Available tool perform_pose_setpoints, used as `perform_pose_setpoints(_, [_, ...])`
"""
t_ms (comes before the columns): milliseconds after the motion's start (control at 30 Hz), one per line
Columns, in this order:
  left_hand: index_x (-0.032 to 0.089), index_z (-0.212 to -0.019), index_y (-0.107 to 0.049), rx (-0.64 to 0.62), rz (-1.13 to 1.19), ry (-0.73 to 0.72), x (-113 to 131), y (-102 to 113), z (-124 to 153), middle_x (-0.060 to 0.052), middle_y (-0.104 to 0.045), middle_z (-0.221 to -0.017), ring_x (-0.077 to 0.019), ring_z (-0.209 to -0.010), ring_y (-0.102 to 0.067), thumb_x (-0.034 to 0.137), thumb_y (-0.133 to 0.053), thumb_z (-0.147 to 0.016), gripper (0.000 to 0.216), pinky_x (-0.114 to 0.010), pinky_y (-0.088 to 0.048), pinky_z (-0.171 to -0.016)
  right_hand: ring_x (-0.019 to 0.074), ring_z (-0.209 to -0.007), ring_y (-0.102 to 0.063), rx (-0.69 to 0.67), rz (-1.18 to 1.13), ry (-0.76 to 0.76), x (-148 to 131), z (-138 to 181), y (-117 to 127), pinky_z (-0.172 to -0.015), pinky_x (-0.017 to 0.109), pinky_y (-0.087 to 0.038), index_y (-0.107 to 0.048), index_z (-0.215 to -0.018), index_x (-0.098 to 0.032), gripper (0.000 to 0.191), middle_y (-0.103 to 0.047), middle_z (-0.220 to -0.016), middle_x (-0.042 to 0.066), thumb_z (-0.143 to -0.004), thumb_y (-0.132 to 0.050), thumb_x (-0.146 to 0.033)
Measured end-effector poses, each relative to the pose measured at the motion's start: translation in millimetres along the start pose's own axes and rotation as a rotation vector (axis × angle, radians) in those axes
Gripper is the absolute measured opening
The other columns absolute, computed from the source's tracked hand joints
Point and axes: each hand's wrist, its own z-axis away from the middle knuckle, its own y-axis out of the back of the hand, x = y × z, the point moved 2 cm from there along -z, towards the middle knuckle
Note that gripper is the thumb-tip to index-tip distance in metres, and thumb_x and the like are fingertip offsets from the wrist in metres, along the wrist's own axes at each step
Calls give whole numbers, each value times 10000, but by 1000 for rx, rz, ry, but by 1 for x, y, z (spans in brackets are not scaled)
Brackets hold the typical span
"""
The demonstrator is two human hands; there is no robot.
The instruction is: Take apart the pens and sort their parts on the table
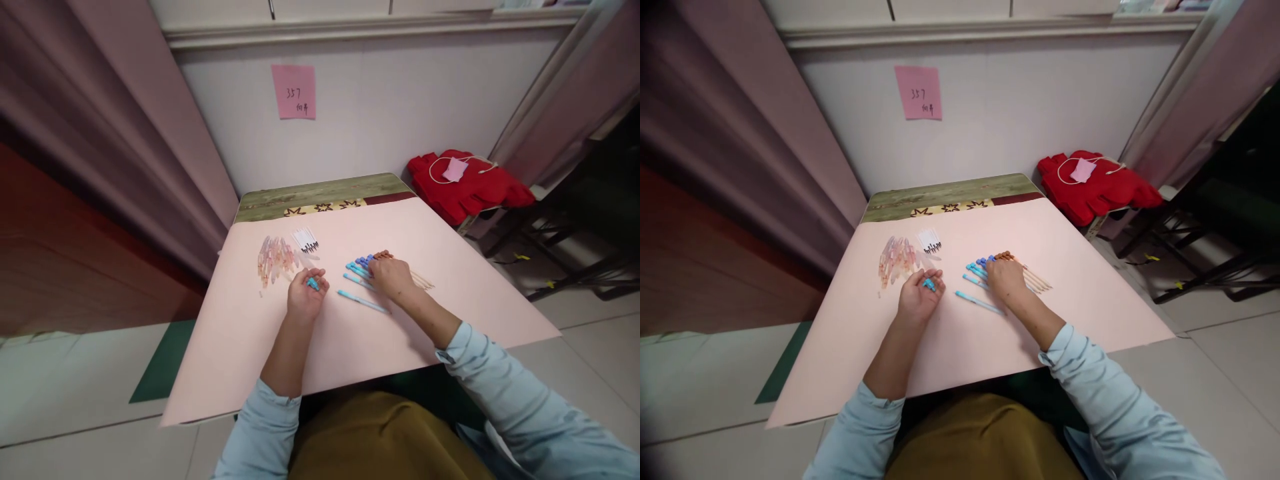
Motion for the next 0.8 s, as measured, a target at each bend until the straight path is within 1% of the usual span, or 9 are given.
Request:
perform_pose_setpoints(100, [152, -700, -592, 48, 8, -1, -5, -1, 2, -84, -661, -770, -119, -662, -603, 173, -564, -842, 146, -261, -537, -653, 272, -1007, -674, -37, 13, 22, -2, -6, 4, -787, 328, -481, -734, -1018, -170, 235, -724, -1066, 167, -845, -584, -219])
perform_pose_setpoints(200, [145, -714, -604, 58, 2, 21, -8, -3, 2, -89, -663, -764, -126, -683, -625, 165, -555, -857, 152, -269, -549, -680, 288, -997, -674, -65, 21, 43, -3, -10, 11, -789, 341, -480, -746, -989, -188, 233, -729, -1054, 156, -791, -646, -261])
perform_pose_setpoints(333, [137, -728, -612, 43, -13, 36, -4, -6, 2, -86, -667, -752, -125, -685, -638, 125, -573, -839, 119, -257, -551, -679, 255, -956, -680, -76, 10, 54, -4, -9, 17, -784, 315, -469, -747, -991, -224, 244, -739, -1028, 112, -768, -659, -270])
perform_pose_setpoints(500, [126, -732, -609, 37, -39, 46, 2, -9, -1, -79, -663, -726, -114, -658, -632, 81, -580, -817, 101, -241, -540, -666, 240, -948, -675, -86, -14, 33, -6, -11, 16, -760, 295, -462, -760, -966, -251, 238, -746, -1000, 85, -751, -679, -311])
perform_pose_setpoints(667, [128, -744, -606, 45, -82, 49, -3, -7, -6, -79, -666, -721, -107, -617, -614, 65, -593, -805, 89, -238, -526, -625, 232, -888, -683, -73, -32, 28, -8, -15, 14, -744, 293, -450, -768, -926, -239, 206, -751, -934, 84, -754, -663, -284])
perform_pose_setpoints(800, [125, -775, -603, 24, -108, 9, -8, -12, -8, -58, -657, -728, -83, -601, -600, 75, -650, -790, 70, -201, -493, -590, 205, -835, -678, -16, -86, 5, -7, -14, 25, -682, 266, -420, -771, -886, -260, 181, -753, -867, 51, -763, -643, -295])
